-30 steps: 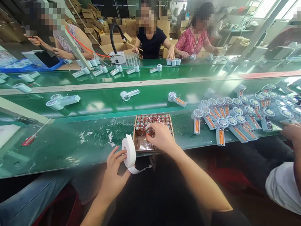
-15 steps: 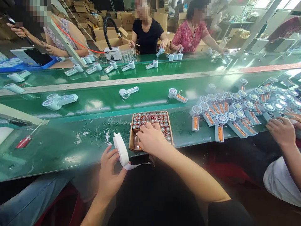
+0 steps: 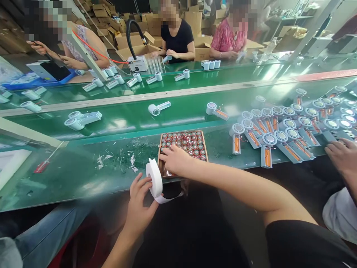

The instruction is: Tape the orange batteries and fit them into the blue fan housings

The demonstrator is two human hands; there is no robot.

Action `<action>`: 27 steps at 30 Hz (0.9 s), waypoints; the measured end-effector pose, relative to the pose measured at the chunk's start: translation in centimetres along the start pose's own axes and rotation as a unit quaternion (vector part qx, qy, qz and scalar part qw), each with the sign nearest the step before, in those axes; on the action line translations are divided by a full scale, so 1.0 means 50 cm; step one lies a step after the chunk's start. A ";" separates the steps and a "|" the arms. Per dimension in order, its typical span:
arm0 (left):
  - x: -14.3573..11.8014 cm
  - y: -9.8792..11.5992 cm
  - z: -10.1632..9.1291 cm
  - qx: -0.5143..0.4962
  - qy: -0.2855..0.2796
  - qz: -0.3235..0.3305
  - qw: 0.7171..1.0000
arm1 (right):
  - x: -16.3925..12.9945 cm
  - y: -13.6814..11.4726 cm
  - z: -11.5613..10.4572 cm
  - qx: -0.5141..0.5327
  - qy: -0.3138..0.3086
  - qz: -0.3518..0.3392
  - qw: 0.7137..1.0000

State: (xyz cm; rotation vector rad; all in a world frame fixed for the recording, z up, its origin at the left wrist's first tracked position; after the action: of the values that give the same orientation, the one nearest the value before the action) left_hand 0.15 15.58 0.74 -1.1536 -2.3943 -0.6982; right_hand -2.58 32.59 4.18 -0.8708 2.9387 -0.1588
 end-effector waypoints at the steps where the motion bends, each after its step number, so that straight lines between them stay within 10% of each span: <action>1: 0.000 0.000 -0.003 0.003 -0.002 0.002 1.000 | -0.004 0.006 -0.007 0.016 0.008 -0.011 1.000; 6: -0.005 -0.013 -0.019 0.008 -0.007 -0.012 1.000 | -0.033 0.036 -0.049 0.083 0.084 0.010 0.993; 15: 0.011 0.004 -0.016 0.015 -0.006 0.003 1.000 | 0.013 0.005 0.029 0.093 -0.038 -0.006 0.995; 19: 0.008 0.011 -0.036 0.026 0.016 0.005 1.000 | -0.052 0.042 -0.042 0.263 0.104 -0.028 0.959; 21: 0.008 0.022 -0.046 0.040 0.027 0.015 0.999 | -0.112 0.073 -0.073 0.414 0.270 -0.002 0.869; 24: 0.016 0.045 -0.048 0.053 0.020 0.044 0.997 | -0.208 0.100 -0.047 0.588 0.498 0.080 0.632; 27: 0.025 0.065 -0.040 0.061 0.014 0.087 0.994 | -0.244 0.058 0.024 0.679 0.577 0.134 0.434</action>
State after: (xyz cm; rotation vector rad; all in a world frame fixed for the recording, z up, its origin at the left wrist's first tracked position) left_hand 2.29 16.92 3.89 -1.2725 -2.2456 -0.5020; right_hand 6.20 41.57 3.15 0.2422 1.7844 -3.3790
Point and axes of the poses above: each hand's wrist, its own x-axis towards the middle knuckle, its own z-axis out of the palm, y = z × x, the point moved 7 cm from there along x, towards the middle knuckle, and after that the axes turned 14 degrees about x, right-handed, at the moved point
